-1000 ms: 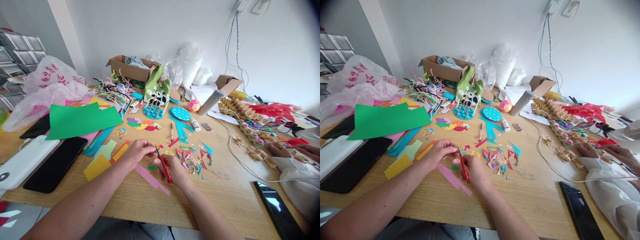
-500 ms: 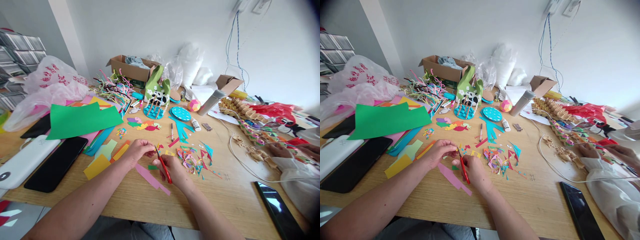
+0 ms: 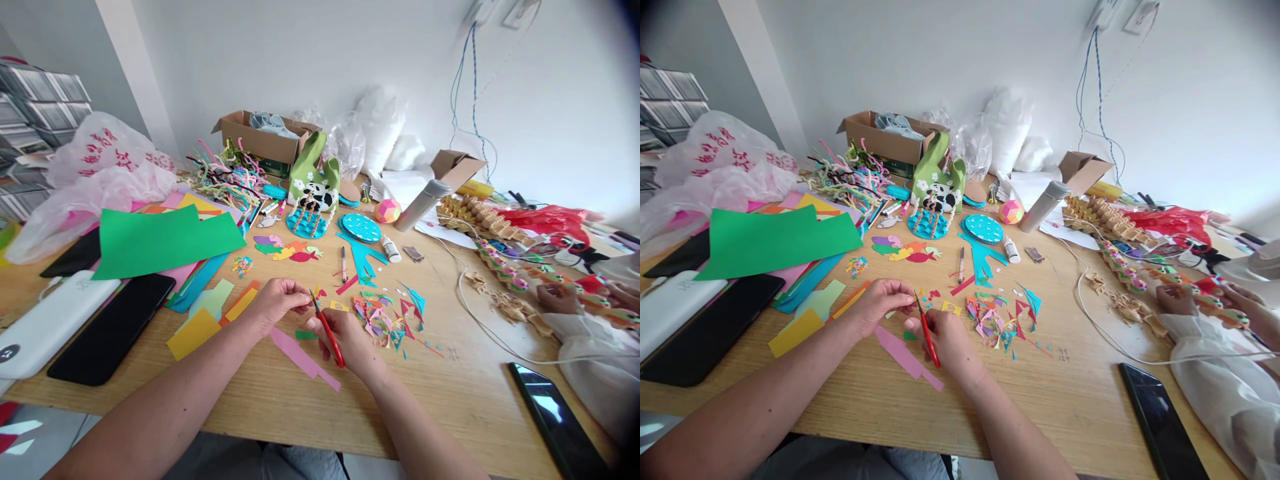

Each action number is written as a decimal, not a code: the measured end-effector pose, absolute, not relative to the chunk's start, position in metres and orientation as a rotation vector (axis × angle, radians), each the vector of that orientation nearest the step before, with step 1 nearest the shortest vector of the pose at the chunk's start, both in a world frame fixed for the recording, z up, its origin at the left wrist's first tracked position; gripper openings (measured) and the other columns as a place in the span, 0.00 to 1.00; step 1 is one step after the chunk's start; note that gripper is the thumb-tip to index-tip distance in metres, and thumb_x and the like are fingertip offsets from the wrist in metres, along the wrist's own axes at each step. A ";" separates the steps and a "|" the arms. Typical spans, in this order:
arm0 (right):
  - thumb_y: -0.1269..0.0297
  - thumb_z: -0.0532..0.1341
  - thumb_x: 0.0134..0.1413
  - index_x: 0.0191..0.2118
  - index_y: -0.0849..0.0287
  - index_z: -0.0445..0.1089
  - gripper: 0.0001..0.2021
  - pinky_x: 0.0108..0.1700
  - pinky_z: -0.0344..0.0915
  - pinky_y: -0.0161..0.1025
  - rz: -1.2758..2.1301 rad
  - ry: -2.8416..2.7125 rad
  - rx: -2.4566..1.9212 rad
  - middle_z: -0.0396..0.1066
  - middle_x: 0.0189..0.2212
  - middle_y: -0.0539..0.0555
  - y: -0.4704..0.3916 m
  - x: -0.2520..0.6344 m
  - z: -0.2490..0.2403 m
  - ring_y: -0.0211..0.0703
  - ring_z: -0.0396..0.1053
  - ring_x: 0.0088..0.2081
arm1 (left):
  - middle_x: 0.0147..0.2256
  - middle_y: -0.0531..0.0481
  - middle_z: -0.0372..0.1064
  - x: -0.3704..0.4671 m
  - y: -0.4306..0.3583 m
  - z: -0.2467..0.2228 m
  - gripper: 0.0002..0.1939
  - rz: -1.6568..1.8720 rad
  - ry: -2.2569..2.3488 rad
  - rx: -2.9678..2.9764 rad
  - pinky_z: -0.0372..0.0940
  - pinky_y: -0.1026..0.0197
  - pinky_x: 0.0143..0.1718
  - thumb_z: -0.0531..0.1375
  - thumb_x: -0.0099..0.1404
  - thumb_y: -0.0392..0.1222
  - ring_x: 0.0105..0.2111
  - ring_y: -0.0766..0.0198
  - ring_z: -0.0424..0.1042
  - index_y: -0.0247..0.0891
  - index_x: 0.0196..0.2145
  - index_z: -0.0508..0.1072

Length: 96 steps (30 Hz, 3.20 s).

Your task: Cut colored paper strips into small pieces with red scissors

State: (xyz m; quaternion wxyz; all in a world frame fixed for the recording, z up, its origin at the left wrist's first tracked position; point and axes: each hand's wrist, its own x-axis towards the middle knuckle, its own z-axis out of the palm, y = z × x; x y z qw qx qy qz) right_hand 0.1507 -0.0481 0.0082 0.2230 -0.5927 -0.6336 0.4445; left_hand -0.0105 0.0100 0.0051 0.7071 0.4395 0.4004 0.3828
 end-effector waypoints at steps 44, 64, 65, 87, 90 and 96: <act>0.41 0.56 0.54 0.22 0.57 0.59 0.24 0.17 0.54 0.31 0.917 -1.669 -1.845 0.65 0.13 0.49 -0.037 0.172 0.019 0.39 0.65 0.14 | 0.28 0.49 0.74 -0.012 0.019 -0.013 0.03 0.858 1.200 1.613 0.64 0.59 0.33 0.61 0.53 0.37 0.28 0.62 0.70 0.36 0.26 0.75; 0.63 0.51 0.61 0.36 0.63 0.71 0.14 0.31 0.55 0.40 0.026 -1.986 -2.621 0.76 0.35 0.66 -0.025 0.230 0.036 0.54 0.74 0.38 | 0.36 0.45 0.71 -0.012 0.020 -0.027 0.04 0.800 1.328 2.433 0.63 0.51 0.45 0.61 0.57 0.31 0.43 0.53 0.64 0.37 0.26 0.74; 0.63 0.51 0.61 0.36 0.63 0.70 0.13 0.31 0.55 0.40 -0.002 -1.957 -2.620 0.76 0.35 0.66 -0.024 0.229 0.036 0.54 0.74 0.37 | 0.36 0.45 0.71 -0.013 0.019 -0.027 0.04 0.798 1.331 2.434 0.63 0.51 0.45 0.61 0.57 0.31 0.43 0.53 0.64 0.37 0.26 0.74; 0.78 0.56 0.49 0.38 0.60 0.64 0.10 0.43 0.59 0.40 0.157 -2.307 -1.605 0.70 0.36 0.59 -0.017 0.202 -0.002 0.49 0.64 0.41 | 0.36 0.45 0.71 -0.013 0.017 -0.023 0.08 0.778 1.312 2.390 0.63 0.52 0.46 0.59 0.56 0.28 0.43 0.54 0.64 0.37 0.31 0.76; 0.78 0.55 0.48 0.38 0.60 0.64 0.11 0.44 0.59 0.40 0.157 -2.315 -1.673 0.70 0.36 0.60 -0.014 0.203 -0.005 0.50 0.64 0.43 | 0.36 0.45 0.71 -0.013 0.017 -0.024 0.08 0.813 1.313 2.376 0.64 0.52 0.45 0.59 0.57 0.28 0.42 0.54 0.65 0.37 0.30 0.75; 0.79 0.54 0.46 0.36 0.60 0.63 0.10 0.45 0.56 0.42 0.156 -2.386 -1.714 0.71 0.35 0.60 -0.014 0.197 -0.005 0.51 0.63 0.43 | 0.36 0.45 0.70 -0.011 0.017 -0.024 0.08 0.889 1.310 2.362 0.64 0.53 0.45 0.58 0.57 0.28 0.41 0.55 0.66 0.38 0.32 0.74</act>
